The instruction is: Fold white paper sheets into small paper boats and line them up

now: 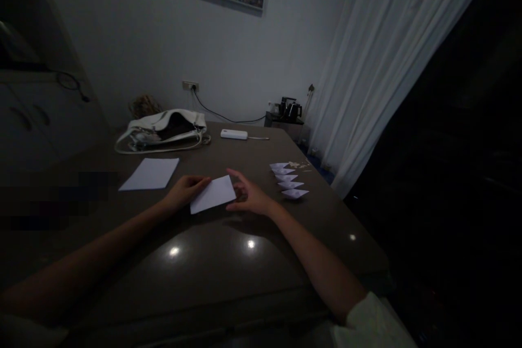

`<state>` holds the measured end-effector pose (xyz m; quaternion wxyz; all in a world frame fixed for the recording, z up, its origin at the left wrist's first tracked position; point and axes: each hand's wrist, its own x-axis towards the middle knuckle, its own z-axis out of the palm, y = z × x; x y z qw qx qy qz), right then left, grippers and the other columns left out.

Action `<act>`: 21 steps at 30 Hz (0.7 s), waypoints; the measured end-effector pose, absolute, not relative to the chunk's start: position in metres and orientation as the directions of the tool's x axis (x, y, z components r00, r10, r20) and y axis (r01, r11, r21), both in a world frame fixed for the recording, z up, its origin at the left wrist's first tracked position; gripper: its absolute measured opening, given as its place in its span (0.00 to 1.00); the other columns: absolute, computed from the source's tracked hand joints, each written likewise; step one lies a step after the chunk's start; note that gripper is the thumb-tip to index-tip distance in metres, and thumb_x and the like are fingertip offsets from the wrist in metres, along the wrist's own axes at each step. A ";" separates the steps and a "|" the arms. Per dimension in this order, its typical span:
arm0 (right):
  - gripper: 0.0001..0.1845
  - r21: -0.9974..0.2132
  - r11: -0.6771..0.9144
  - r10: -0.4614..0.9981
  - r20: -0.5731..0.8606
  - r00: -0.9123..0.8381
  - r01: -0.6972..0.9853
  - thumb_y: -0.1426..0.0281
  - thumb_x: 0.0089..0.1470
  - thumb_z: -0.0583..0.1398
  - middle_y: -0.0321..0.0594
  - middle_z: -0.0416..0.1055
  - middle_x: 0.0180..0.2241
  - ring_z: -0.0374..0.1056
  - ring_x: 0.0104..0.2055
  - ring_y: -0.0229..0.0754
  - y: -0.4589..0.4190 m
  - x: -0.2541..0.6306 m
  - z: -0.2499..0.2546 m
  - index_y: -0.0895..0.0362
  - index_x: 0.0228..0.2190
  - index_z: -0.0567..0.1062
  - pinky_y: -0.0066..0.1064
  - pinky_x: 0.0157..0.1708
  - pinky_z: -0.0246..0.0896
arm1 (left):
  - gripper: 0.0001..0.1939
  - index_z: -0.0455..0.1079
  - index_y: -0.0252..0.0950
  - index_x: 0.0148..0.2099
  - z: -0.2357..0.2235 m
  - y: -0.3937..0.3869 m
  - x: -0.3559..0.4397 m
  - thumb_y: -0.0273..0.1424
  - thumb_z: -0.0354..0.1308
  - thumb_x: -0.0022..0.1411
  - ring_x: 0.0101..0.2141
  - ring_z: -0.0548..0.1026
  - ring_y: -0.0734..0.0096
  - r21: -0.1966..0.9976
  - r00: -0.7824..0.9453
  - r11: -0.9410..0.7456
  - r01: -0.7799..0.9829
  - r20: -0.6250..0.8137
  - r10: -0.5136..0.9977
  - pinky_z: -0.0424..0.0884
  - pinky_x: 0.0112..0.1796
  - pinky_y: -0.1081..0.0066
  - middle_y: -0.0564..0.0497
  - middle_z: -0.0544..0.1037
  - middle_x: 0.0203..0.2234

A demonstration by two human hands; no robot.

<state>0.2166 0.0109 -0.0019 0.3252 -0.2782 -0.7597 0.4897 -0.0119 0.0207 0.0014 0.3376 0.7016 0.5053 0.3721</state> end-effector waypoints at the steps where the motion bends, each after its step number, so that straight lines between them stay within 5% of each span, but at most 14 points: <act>1: 0.49 -0.897 0.419 0.736 0.247 -0.631 0.138 0.71 0.37 0.69 0.41 0.68 0.43 0.66 0.35 0.36 0.010 0.217 -0.001 0.49 0.58 0.53 0.26 0.31 0.61 | 0.28 0.73 0.30 0.27 0.001 0.021 -0.012 0.52 0.52 0.51 0.18 0.63 0.73 0.850 0.217 -0.257 0.459 0.174 0.961 0.53 0.18 0.75 0.53 0.69 0.15; 5: 0.15 -0.759 0.586 0.750 0.376 -0.544 0.284 0.71 0.46 0.63 0.39 0.69 0.35 0.63 0.31 0.35 0.013 0.219 -0.002 0.55 0.40 0.76 0.26 0.30 0.58 | 0.27 0.75 0.30 0.31 0.001 0.021 -0.010 0.52 0.55 0.49 0.21 0.66 0.71 0.875 0.276 -0.228 0.427 0.115 0.954 0.56 0.20 0.75 0.51 0.73 0.20; 7: 0.08 -0.734 0.593 0.781 0.424 -0.460 0.331 0.69 0.49 0.61 0.37 0.67 0.27 0.61 0.27 0.34 0.017 0.221 -0.003 0.57 0.32 0.78 0.25 0.27 0.55 | 0.29 0.75 0.30 0.37 0.002 0.020 -0.008 0.52 0.55 0.49 0.25 0.68 0.69 0.905 0.313 -0.224 0.362 0.108 0.943 0.59 0.22 0.75 0.49 0.76 0.25; 13: 0.14 -0.860 0.439 0.893 0.388 -0.226 0.260 0.61 0.44 0.62 0.34 0.66 0.22 0.60 0.25 0.35 0.030 0.224 -0.007 0.60 0.22 0.73 0.26 0.25 0.54 | 0.36 0.70 0.29 0.34 0.002 0.017 -0.005 0.60 0.44 0.53 0.22 0.67 0.71 0.993 0.294 -0.078 0.091 0.048 0.954 0.60 0.21 0.74 0.49 0.71 0.21; 18: 0.16 -0.930 0.290 0.942 0.237 -0.237 0.224 0.58 0.44 0.62 0.34 0.67 0.20 0.60 0.21 0.33 0.029 0.225 -0.008 0.61 0.25 0.73 0.24 0.21 0.52 | 0.26 0.69 0.31 0.35 0.007 0.016 -0.006 0.49 0.64 0.43 0.25 0.69 0.72 0.967 0.285 -0.237 0.093 0.202 0.937 0.63 0.26 0.75 0.52 0.73 0.25; 21: 0.18 -0.923 0.263 0.912 0.143 -0.385 0.282 0.57 0.44 0.62 0.33 0.65 0.18 0.56 0.18 0.31 0.025 0.225 -0.004 0.61 0.23 0.72 0.23 0.18 0.48 | 0.23 0.70 0.31 0.37 0.007 0.017 -0.009 0.44 0.65 0.45 0.27 0.70 0.72 0.957 0.282 -0.278 0.081 0.246 0.928 0.65 0.28 0.74 0.51 0.74 0.27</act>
